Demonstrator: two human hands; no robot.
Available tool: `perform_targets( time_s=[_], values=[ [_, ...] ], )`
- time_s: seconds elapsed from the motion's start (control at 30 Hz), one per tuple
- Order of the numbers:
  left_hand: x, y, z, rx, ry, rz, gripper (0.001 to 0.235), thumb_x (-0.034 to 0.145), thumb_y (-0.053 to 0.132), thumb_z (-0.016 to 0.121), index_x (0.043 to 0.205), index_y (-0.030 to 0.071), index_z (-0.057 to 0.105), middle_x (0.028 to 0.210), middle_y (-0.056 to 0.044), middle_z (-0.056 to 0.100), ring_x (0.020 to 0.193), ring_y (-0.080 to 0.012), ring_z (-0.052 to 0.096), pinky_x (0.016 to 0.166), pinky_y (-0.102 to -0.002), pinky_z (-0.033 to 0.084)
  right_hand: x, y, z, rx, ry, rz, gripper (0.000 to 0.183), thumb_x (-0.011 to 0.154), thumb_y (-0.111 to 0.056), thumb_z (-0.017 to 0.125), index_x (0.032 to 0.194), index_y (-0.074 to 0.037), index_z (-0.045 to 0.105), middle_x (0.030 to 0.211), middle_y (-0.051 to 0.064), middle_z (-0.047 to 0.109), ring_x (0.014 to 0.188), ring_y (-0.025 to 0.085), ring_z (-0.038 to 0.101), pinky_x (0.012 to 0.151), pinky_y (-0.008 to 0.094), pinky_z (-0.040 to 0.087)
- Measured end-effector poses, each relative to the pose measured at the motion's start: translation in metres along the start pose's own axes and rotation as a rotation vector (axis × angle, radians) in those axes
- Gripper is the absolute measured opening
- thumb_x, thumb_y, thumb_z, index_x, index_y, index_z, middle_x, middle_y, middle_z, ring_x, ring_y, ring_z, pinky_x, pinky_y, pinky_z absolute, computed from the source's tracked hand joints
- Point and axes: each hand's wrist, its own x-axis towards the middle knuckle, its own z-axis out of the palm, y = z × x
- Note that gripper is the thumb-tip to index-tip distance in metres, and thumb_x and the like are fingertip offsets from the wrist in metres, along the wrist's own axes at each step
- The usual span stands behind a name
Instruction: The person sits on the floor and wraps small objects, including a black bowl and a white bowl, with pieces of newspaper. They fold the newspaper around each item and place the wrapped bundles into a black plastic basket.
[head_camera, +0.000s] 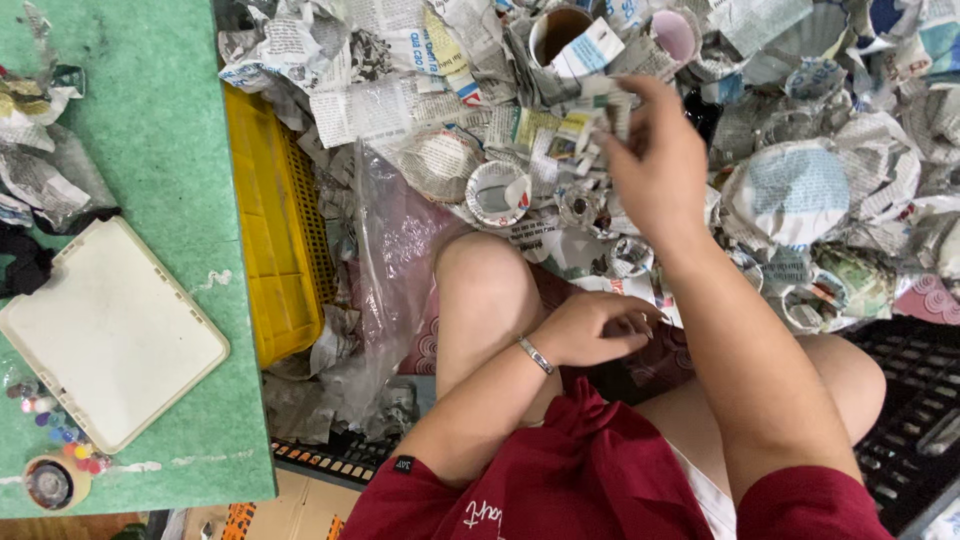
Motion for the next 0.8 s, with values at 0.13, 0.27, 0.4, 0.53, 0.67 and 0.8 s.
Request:
perform_targets(
  time_s=[0.13,0.27,0.4,0.53,0.67,0.8],
  values=[
    [-0.008,0.0,-0.002,0.031,0.193,0.059,0.032,0.096,0.018,0.074,0.126,0.01,0.068,0.108,-0.007,0.076,0.096,-0.0199,0.077,0.087,-0.034,0.062,-0.041,0.038,-0.022,0.377,0.191,-0.054,0.059,0.1,0.012,0.077,0.15,-0.004,0.049,0.101,0.01,0.062,0.091,0.012,0.062,0.078,0.025,0.05],
    [-0.015,0.015,-0.007,0.422,0.596,0.334,0.042,0.093,0.02,0.078,0.13,0.01,0.061,0.124,-0.012,0.07,0.115,-0.0305,0.069,0.103,-0.041,0.055,-0.11,0.081,-0.04,0.603,0.186,0.015,0.061,0.097,0.011,0.075,0.149,-0.003,0.046,0.115,0.008,0.066,0.105,0.013,0.067,0.091,0.026,0.056],
    [-0.01,0.025,-0.013,0.686,0.575,0.381,0.067,0.08,0.034,0.081,0.136,0.007,0.055,0.131,-0.024,0.061,0.119,-0.0421,0.058,0.104,-0.05,0.046,-0.174,0.12,-0.043,0.597,0.046,0.02,0.052,0.091,0.014,0.074,0.137,0.0,0.053,0.12,0.011,0.064,0.109,0.016,0.065,0.097,0.032,0.056],
    [-0.009,0.012,-0.002,0.471,0.345,0.27,0.044,0.093,0.024,0.074,0.133,0.011,0.065,0.126,-0.018,0.07,0.116,-0.035,0.067,0.101,-0.042,0.054,-0.208,0.146,-0.038,0.725,0.034,0.197,0.046,0.093,0.012,0.074,0.133,0.0,0.056,0.113,0.009,0.067,0.101,0.015,0.066,0.086,0.03,0.059],
    [-0.019,-0.016,0.005,0.457,0.314,-0.026,0.015,0.1,0.017,0.069,0.112,0.008,0.072,0.102,-0.016,0.074,0.095,-0.0323,0.072,0.083,-0.039,0.056,-0.22,0.154,-0.037,0.892,0.096,0.211,0.045,0.094,0.009,0.072,0.134,-0.002,0.054,0.116,0.009,0.069,0.105,0.015,0.067,0.09,0.029,0.058],
    [-0.028,-0.044,0.009,0.319,0.584,-0.131,0.015,0.098,0.01,0.066,0.113,0.005,0.07,0.096,-0.014,0.074,0.087,-0.0242,0.073,0.078,-0.033,0.057,-0.224,0.156,-0.031,0.952,0.156,0.232,0.04,0.098,0.009,0.069,0.133,-0.001,0.055,0.119,0.009,0.07,0.108,0.016,0.067,0.093,0.029,0.056]
  ],
)
